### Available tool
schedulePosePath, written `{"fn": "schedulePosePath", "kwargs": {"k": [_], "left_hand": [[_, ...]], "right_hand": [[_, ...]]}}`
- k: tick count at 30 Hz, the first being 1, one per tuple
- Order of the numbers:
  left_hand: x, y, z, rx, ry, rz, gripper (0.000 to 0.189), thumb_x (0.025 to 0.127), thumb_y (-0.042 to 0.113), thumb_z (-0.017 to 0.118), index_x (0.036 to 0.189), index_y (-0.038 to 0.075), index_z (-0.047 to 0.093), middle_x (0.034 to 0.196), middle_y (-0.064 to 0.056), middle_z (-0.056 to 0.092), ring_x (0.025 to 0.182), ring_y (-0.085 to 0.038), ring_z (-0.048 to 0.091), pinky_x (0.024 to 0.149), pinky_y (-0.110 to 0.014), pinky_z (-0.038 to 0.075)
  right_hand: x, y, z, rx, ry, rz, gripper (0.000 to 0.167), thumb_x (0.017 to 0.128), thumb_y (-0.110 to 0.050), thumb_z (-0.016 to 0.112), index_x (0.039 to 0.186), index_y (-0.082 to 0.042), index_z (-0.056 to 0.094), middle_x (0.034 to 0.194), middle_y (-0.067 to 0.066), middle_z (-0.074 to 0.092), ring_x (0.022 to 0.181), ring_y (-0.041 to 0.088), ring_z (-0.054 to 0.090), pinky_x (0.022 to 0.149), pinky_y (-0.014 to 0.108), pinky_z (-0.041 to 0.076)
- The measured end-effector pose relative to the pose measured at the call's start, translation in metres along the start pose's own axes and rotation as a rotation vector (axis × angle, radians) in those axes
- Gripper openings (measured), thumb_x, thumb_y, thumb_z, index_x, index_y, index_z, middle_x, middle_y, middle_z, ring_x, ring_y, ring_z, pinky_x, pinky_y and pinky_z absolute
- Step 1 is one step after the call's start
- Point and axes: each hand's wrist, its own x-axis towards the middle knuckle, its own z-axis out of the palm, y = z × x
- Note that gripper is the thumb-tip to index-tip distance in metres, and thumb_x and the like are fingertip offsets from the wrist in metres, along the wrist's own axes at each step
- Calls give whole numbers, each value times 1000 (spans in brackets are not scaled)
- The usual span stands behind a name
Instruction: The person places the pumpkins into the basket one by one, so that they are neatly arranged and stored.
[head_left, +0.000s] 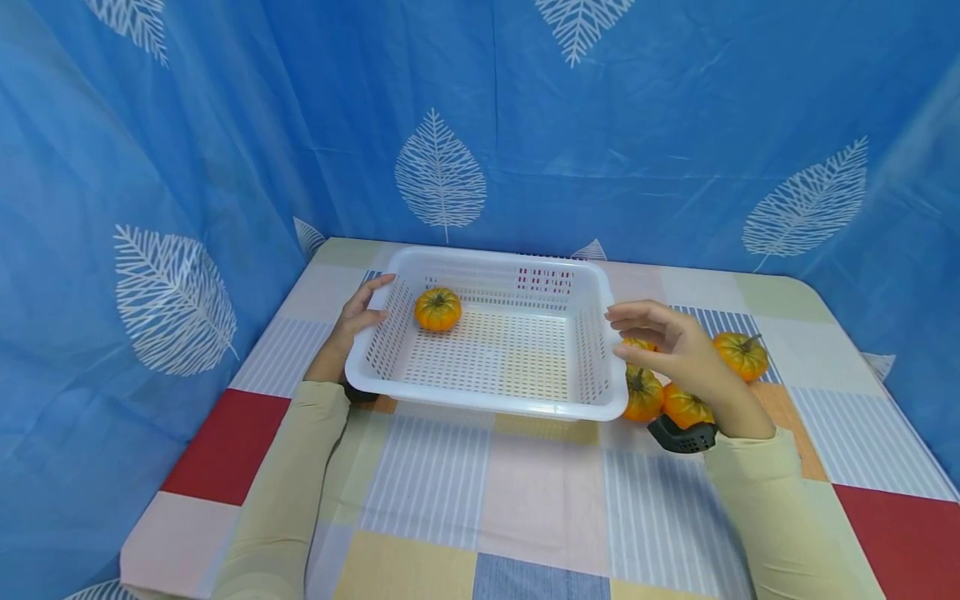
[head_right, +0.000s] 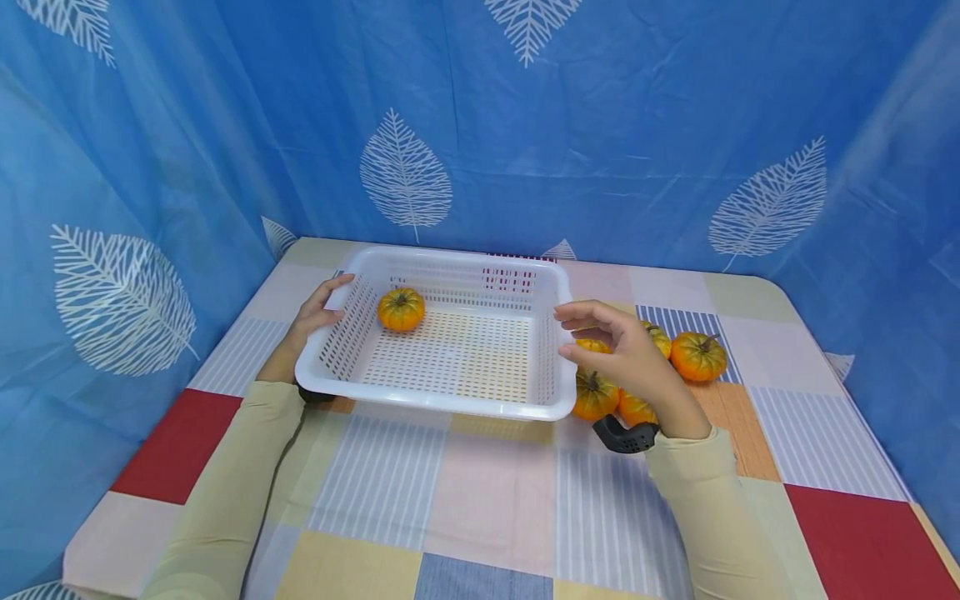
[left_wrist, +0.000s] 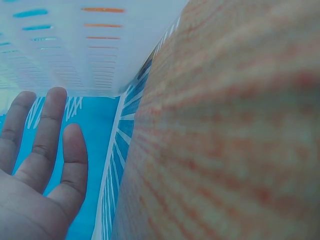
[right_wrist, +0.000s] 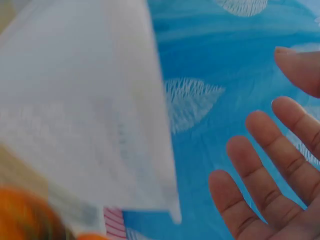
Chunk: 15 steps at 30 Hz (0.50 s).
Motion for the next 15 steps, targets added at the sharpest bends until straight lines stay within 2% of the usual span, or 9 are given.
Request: {"fn": "schedulePosePath", "kwargs": {"k": [3,10,15], "left_hand": [[0,0,0,0,9,2,65,95,-6,37,156,15,46,174,-29,18,143,-37,41,101,-33,54],[-1,1,1,34,20,-10,66,95,-3,38,161,1,34,171,-32,18,137,-35,47,95,-33,57],[0,2,2,18,14,-13,66,95,-3,37,160,6,37,174,-31,14,145,-44,35,99,-34,54]], "right_hand": [[-5,7,-9,5,11,-1,40,97,10,71,136,5,66,132,-3,71,117,13,68,95,19,55],[-21,20,-30,-47,18,10,39,98,10,69,136,7,65,130,-16,71,116,3,67,93,17,55],[-33,27,-42,-67,14,34,36,100,10,66,136,8,64,128,-17,71,115,1,67,87,18,58]]}}
